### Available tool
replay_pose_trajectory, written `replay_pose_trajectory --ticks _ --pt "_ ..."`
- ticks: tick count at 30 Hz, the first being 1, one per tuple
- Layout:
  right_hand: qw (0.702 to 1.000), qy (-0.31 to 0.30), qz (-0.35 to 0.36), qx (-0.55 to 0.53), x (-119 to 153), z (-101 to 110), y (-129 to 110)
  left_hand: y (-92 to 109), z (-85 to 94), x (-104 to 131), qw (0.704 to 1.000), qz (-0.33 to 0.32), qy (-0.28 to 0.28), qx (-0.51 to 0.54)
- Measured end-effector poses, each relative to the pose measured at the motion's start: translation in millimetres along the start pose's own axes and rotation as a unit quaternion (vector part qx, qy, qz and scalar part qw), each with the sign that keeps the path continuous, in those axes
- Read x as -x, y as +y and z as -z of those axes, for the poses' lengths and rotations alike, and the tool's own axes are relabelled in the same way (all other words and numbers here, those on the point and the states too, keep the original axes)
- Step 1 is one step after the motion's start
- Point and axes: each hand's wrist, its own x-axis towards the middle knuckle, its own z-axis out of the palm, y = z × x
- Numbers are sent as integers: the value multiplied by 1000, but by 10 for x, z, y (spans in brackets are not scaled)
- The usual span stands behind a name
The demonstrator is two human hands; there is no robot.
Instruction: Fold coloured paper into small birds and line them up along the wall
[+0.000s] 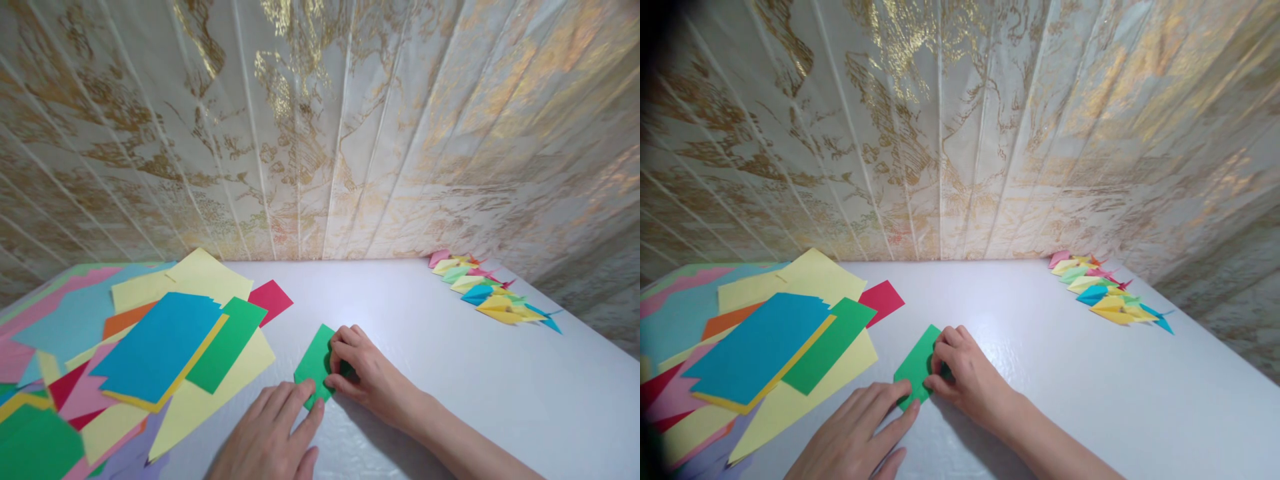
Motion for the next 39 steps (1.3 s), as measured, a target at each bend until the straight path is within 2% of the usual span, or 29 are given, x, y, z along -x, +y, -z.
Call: replay_pose_trajectory --ticks 10,16,26,33,39 --pt "1000 1 -23 -15 -11 -3 -31 19 -13 3 1000 2 -5 -17" --pt "999 1 -46 9 35 -6 -140 30 -48 -3 1000 0 9 -27" --pt "997 17 -72 -26 80 -26 -189 72 -40 -16 1000 0 7 -23" --pt "995 17 -71 -74 81 15 -122 29 -30 0 999 -21 20 -30" --pt "988 35 -92 -122 100 112 124 -24 -53 29 997 -49 23 -50"
